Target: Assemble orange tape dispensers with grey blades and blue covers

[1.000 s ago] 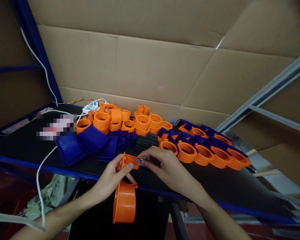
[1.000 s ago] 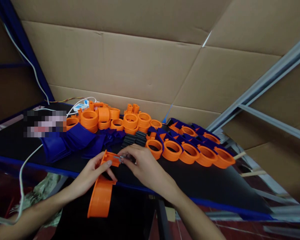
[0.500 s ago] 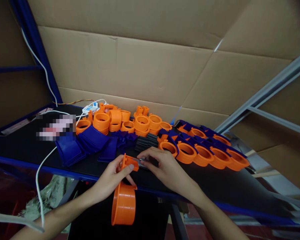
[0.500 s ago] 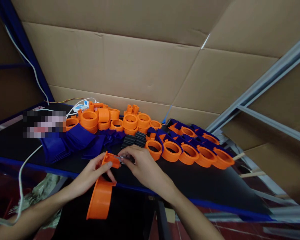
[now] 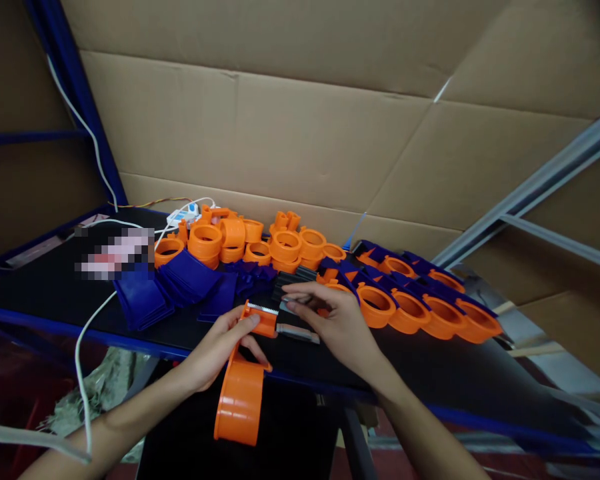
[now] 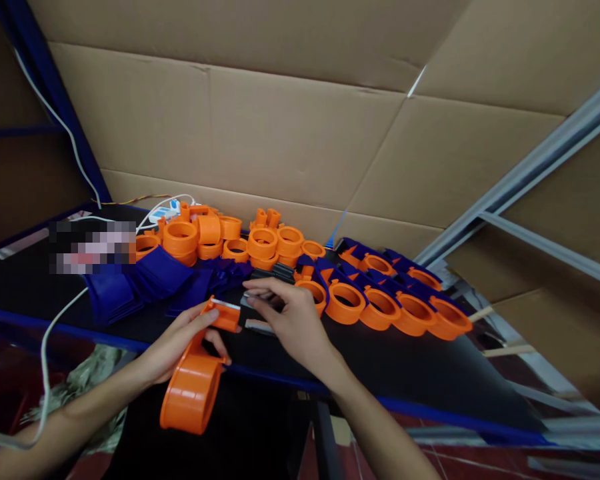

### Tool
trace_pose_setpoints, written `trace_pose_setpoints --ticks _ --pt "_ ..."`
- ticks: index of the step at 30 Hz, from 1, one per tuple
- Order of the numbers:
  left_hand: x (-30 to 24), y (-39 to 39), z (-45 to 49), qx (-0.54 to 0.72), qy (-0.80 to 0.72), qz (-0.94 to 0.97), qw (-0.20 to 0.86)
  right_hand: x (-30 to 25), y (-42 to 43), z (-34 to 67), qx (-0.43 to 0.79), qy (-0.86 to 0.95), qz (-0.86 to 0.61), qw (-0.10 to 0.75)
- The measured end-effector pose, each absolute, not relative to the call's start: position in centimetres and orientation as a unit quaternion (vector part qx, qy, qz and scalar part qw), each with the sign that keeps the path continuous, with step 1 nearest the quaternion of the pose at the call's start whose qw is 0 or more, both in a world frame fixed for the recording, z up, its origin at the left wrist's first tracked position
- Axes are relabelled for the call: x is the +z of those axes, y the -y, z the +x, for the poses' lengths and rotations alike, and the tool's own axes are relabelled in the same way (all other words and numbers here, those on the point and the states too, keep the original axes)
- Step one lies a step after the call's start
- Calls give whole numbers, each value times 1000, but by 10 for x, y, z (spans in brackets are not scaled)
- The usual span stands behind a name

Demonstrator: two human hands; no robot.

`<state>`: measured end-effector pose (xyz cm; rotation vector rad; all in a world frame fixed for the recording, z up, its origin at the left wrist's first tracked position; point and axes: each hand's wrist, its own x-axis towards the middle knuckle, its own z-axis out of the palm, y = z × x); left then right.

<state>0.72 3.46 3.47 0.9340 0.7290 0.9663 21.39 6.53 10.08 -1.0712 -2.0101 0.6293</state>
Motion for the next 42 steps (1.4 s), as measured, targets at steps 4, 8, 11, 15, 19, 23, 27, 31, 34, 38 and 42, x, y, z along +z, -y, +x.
trace_pose_setpoints --ticks 4,8,11,15,19,23,27,31,34,38,42 --pt "37 -34 5 455 -323 357 749 88 -68 228 167 808 -443 351" --pt "34 -36 -6 430 -281 296 805 66 -63 230 149 838 -434 294" --pt "31 -39 -13 410 -251 280 831 59 -58 229 164 845 -425 280" --pt "32 -37 -13 450 -219 280 819 68 -59 225 152 852 -415 281" --pt "37 -33 -15 486 -224 272 800 75 -67 207 95 900 -369 212" --pt "39 -30 -21 445 -245 286 813 66 -70 179 22 937 -329 113" --pt "42 -29 -24 464 -256 271 803 62 -68 172 -7 939 -337 76" --pt "43 -28 -21 484 -274 271 786 68 -69 187 54 923 -360 125" --pt "42 -26 -15 492 -291 279 771 71 -71 197 141 878 -396 228" --pt "41 -24 -6 489 -308 275 768 78 -74 201 273 785 -423 359" --pt "42 -23 0 489 -313 288 761 87 -68 198 434 709 -379 407"
